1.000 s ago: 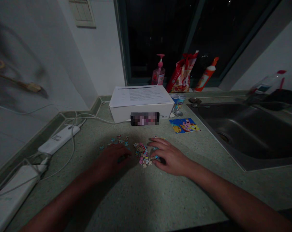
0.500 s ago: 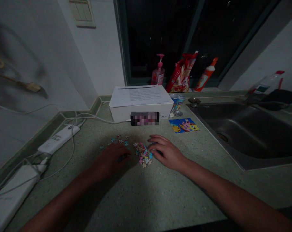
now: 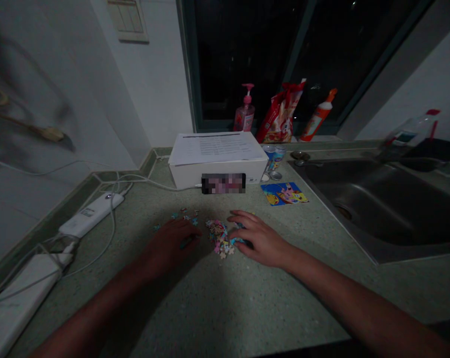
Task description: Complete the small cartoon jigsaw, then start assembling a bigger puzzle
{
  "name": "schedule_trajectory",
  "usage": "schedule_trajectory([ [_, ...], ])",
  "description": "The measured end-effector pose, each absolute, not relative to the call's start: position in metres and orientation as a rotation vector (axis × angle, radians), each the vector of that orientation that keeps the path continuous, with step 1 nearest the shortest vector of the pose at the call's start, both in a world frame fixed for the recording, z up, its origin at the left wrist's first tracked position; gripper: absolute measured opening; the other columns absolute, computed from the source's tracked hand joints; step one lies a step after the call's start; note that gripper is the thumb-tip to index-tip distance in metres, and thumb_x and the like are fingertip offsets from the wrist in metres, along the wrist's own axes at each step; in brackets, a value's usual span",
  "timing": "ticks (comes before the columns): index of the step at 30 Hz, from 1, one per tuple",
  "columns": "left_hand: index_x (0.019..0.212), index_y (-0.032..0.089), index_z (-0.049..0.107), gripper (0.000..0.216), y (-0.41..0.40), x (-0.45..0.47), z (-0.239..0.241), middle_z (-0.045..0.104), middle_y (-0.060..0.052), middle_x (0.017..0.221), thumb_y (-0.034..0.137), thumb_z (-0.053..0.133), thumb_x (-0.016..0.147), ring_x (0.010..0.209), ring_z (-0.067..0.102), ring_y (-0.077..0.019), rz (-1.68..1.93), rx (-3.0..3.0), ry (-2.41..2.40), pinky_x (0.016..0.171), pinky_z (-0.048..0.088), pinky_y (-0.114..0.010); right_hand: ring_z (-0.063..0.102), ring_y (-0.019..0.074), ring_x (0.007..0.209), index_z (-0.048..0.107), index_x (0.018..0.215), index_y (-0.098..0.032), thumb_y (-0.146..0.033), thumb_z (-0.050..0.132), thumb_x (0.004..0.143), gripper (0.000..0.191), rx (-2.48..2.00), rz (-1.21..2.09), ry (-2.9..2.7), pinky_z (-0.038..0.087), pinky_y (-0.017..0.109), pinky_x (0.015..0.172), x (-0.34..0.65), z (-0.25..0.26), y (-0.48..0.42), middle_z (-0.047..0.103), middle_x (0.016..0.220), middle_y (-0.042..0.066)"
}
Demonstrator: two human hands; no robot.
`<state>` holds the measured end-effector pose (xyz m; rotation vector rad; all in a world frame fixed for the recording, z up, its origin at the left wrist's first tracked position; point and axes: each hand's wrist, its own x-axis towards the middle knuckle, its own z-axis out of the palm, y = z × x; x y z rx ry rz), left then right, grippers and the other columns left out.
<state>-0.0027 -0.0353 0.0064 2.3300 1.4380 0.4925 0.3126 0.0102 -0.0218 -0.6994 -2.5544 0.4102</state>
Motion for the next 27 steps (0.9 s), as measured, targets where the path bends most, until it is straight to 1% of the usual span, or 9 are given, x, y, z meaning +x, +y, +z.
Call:
schedule_trajectory([
  [7, 0.105, 0.029, 0.075, 0.021, -0.036, -0.003, 0.006, 0.078, -0.007, 0.103, 0.032, 0.055, 0.103, 0.098, 0.069, -0.0287, 0.468, 2.343, 1.452, 0.093, 0.052, -0.048, 0.048, 0.0320, 0.152, 0.074, 0.113, -0.026, -0.015, 0.069, 0.097, 0.020, -0.747, 0.396, -2.554, 0.047, 0.059, 0.121, 0.318, -0.020, 0.012, 0.064, 0.149, 0.010],
  [11, 0.105, 0.029, 0.076, 0.021, -0.036, -0.003, 0.007, 0.078, -0.005, 0.103, 0.031, 0.055, 0.103, 0.099, 0.069, -0.0275, 0.461, 2.355, 1.454, 0.094, 0.052, -0.047, 0.047, 0.0321, 0.152, 0.074, 0.111, -0.026, -0.014, 0.070, 0.095, 0.021, -0.764, 0.379, -2.547, 0.047, 0.060, 0.121, 0.321, -0.020, 0.013, 0.063, 0.150, 0.009],
  [14, 0.106, 0.028, 0.077, 0.022, -0.036, -0.003, 0.008, 0.078, -0.005, 0.103, 0.031, 0.055, 0.103, 0.097, 0.069, -0.0275, 0.470, 2.351, 1.450, 0.094, 0.052, -0.047, 0.048, 0.0330, 0.152, 0.073, 0.109, -0.025, -0.013, 0.070, 0.093, 0.020, -0.778, 0.372, -2.542, 0.047, 0.061, 0.120, 0.324, -0.018, 0.016, 0.064, 0.149, 0.011],
  [19, 0.105, 0.029, 0.077, 0.020, -0.035, -0.005, 0.007, 0.079, -0.007, 0.102, 0.032, 0.057, 0.102, 0.098, 0.070, -0.0299, 0.551, 2.308, 1.507, 0.096, 0.052, -0.050, 0.049, 0.0352, 0.151, 0.073, 0.106, -0.023, -0.011, 0.068, 0.092, 0.019, -0.839, 0.312, -2.549, 0.047, 0.063, 0.119, 0.329, -0.016, 0.020, 0.064, 0.148, 0.014],
  [21, 0.106, 0.029, 0.077, 0.021, -0.034, -0.006, 0.006, 0.080, -0.008, 0.105, 0.032, 0.057, 0.102, 0.102, 0.071, -0.0312, 0.592, 2.275, 1.541, 0.098, 0.052, -0.053, 0.048, 0.0353, 0.152, 0.072, 0.107, -0.022, -0.011, 0.068, 0.091, 0.020, -0.854, 0.306, -2.540, 0.046, 0.063, 0.120, 0.329, -0.016, 0.019, 0.064, 0.148, 0.015],
  [24, 0.105, 0.030, 0.077, 0.019, -0.034, -0.005, 0.006, 0.080, -0.007, 0.106, 0.033, 0.058, 0.101, 0.102, 0.071, -0.0313, 0.641, 2.254, 1.577, 0.099, 0.053, -0.054, 0.047, 0.0334, 0.153, 0.071, 0.112, -0.025, -0.015, 0.073, 0.091, 0.023, -0.819, 0.378, -2.527, 0.045, 0.061, 0.122, 0.324, -0.016, 0.013, 0.063, 0.150, 0.012],
  [27, 0.104, 0.032, 0.076, 0.017, -0.034, -0.004, 0.005, 0.081, -0.005, 0.104, 0.032, 0.059, 0.100, 0.100, 0.071, -0.0293, 0.649, 2.265, 1.597, 0.098, 0.054, -0.053, 0.046, 0.0328, 0.154, 0.071, 0.112, -0.027, -0.022, 0.078, 0.091, 0.023, -0.752, 0.438, -2.543, 0.043, 0.060, 0.124, 0.315, -0.015, 0.004, 0.063, 0.151, 0.010],
])
